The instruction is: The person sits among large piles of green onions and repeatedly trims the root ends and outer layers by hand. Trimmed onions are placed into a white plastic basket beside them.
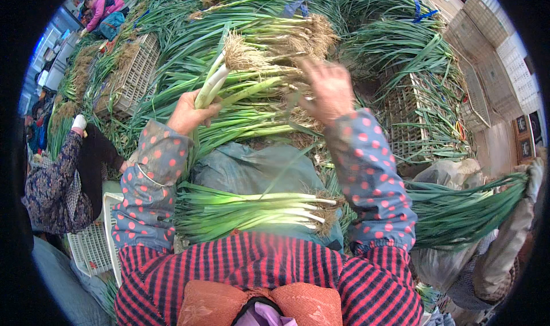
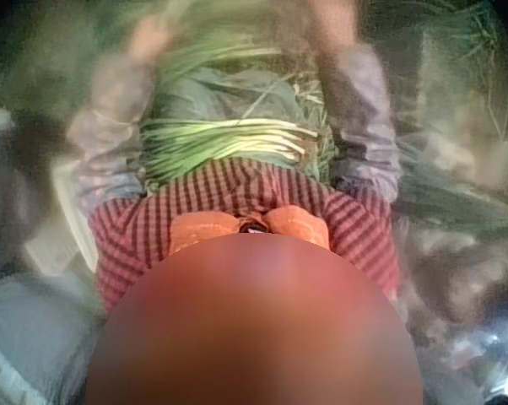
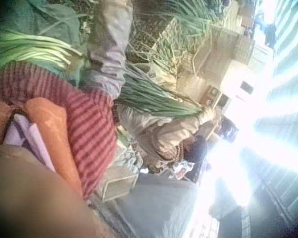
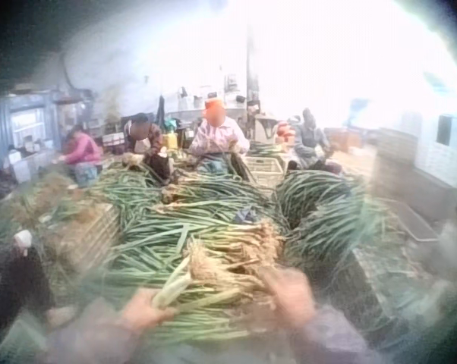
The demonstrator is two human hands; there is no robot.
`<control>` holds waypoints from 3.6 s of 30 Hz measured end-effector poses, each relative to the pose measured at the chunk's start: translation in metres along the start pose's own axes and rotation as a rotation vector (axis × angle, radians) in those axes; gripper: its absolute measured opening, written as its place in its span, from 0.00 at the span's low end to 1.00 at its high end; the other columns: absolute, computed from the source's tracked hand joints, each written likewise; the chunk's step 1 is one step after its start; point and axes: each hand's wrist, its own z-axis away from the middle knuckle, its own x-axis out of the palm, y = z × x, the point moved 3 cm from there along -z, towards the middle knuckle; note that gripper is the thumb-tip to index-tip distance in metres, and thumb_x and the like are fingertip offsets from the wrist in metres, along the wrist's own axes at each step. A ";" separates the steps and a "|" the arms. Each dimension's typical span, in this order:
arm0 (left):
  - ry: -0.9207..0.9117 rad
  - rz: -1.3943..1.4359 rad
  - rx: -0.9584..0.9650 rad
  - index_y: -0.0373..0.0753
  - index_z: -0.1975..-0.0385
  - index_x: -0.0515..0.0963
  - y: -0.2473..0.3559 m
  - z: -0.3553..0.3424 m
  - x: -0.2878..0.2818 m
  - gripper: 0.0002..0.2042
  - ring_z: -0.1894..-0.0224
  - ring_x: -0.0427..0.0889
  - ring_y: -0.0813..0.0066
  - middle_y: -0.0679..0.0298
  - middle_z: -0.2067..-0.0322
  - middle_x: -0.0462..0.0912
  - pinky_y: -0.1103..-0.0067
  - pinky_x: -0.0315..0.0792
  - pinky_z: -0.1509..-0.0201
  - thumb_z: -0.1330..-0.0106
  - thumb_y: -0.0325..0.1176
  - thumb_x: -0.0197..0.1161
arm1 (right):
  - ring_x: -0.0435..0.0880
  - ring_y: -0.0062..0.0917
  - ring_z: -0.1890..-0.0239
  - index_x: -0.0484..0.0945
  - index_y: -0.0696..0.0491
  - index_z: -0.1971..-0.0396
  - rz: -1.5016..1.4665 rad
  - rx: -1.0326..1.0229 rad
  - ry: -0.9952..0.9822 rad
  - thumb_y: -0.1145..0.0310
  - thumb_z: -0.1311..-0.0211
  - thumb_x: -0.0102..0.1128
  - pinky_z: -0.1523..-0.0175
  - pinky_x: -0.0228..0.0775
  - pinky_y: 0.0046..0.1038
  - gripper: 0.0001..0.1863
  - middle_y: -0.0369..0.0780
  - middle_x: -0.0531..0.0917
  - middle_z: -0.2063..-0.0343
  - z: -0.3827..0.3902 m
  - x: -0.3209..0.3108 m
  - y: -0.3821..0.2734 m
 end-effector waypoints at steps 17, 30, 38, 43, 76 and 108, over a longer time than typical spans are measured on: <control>-0.222 -0.049 0.039 0.35 0.65 0.74 0.012 0.010 0.029 0.09 0.79 0.74 0.83 0.68 0.79 0.74 0.84 0.69 0.78 0.43 0.31 0.59 | 0.77 0.18 0.67 0.77 0.58 0.59 -0.993 0.486 -0.444 0.68 0.49 0.66 0.59 0.70 0.23 0.17 0.36 0.80 0.71 0.012 0.035 -0.054; -0.198 0.012 -0.120 0.35 0.65 0.73 0.015 -0.003 0.040 0.10 0.84 0.69 0.84 0.68 0.82 0.73 0.86 0.63 0.84 0.42 0.34 0.58 | 0.76 0.30 0.66 0.79 0.51 0.63 -0.427 0.030 -0.035 0.63 0.52 0.64 0.59 0.64 0.31 0.15 0.37 0.80 0.69 -0.010 0.021 -0.080; -0.416 0.152 -0.118 0.29 0.56 0.68 0.008 0.000 0.037 0.15 0.77 0.76 0.77 0.57 0.73 0.78 0.81 0.71 0.73 0.42 0.28 0.57 | 0.78 0.32 0.78 0.77 0.56 0.73 -0.433 0.238 0.189 0.75 0.49 0.62 0.72 0.69 0.27 0.04 0.42 0.78 0.78 0.005 0.038 -0.056; -0.345 0.149 -0.139 0.29 0.62 0.71 0.002 0.000 0.041 0.13 0.76 0.76 0.76 0.58 0.74 0.77 0.80 0.71 0.73 0.46 0.25 0.61 | 0.71 0.13 0.81 0.77 0.58 0.70 -1.090 0.871 0.298 0.70 0.39 0.56 0.77 0.64 0.18 0.07 0.33 0.75 0.83 0.016 0.042 -0.038; -0.108 -0.026 -0.093 0.30 0.63 0.75 0.003 0.012 0.027 0.17 0.72 0.76 0.81 0.65 0.71 0.79 0.83 0.72 0.71 0.53 0.28 0.68 | 0.79 0.39 0.70 0.76 0.57 0.66 -0.447 0.067 -0.385 0.73 0.53 0.60 0.66 0.72 0.33 0.11 0.45 0.78 0.73 0.038 0.016 -0.038; 0.097 -0.819 1.048 0.36 0.74 0.74 0.022 0.069 0.063 0.12 0.71 0.73 0.62 0.60 0.71 0.76 0.71 0.65 0.68 0.64 0.26 0.57 | 0.74 0.15 0.77 0.78 0.59 0.65 -1.175 0.916 -0.545 0.68 0.46 0.58 0.73 0.66 0.17 0.12 0.34 0.79 0.76 0.084 0.056 0.026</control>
